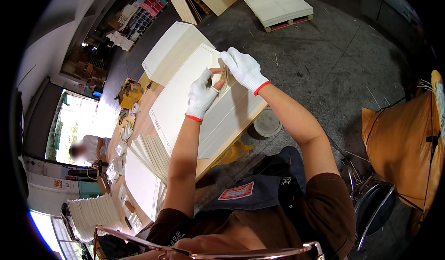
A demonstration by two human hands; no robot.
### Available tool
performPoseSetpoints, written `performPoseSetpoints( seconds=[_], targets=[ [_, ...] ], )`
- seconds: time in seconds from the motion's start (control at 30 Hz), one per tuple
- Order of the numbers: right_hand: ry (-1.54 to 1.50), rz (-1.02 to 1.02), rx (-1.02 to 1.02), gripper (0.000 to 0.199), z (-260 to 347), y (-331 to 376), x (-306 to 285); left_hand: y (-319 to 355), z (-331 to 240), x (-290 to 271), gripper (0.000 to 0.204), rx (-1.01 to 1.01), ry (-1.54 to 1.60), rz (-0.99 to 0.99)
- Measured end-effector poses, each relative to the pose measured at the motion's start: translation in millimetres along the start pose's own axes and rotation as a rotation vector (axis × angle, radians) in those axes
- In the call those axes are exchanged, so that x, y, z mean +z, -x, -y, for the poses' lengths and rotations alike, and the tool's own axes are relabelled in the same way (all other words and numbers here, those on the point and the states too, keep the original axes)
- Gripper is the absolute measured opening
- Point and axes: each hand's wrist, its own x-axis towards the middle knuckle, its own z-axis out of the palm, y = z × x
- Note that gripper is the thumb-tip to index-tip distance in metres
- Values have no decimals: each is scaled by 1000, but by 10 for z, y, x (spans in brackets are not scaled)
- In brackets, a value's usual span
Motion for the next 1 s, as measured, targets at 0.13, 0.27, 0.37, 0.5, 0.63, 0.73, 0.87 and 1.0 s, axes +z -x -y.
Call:
performPoseSetpoints(
  seconds=[0.13, 0.27, 0.37, 0.5, 0.63, 0.73, 0.87, 1.0],
  targets=[
    [-3, 2, 35, 51, 32, 0, -15, -21, 21, -4, 35, 2, 33, 11],
    [-24, 9, 84, 56, 105, 13, -58, 9, -13, -31, 33, -31, 39, 26],
    [-44, 21, 104, 60, 150, 28, -89, 25, -40, -31, 31, -7, -6, -26],
    [-17, 16, 116, 60, 133, 20, -83, 6, -43, -35, 29, 61, -61, -47],
    [-47, -51, 78, 58, 71, 9, -7, 19, -57, -37, 32, -60, -62, 60],
    [-65, -57, 58, 55, 53, 15, 2, 67, -110, -21, 37, 99, -154, 8],
    [-423, 27, 195, 52, 52, 39, -168, 89, -181, -19, 50, 124, -166, 13],
    [374, 166, 270, 61, -10, 76, -424, 117, -188, -38, 60, 40, -225, 35]
  ],
)
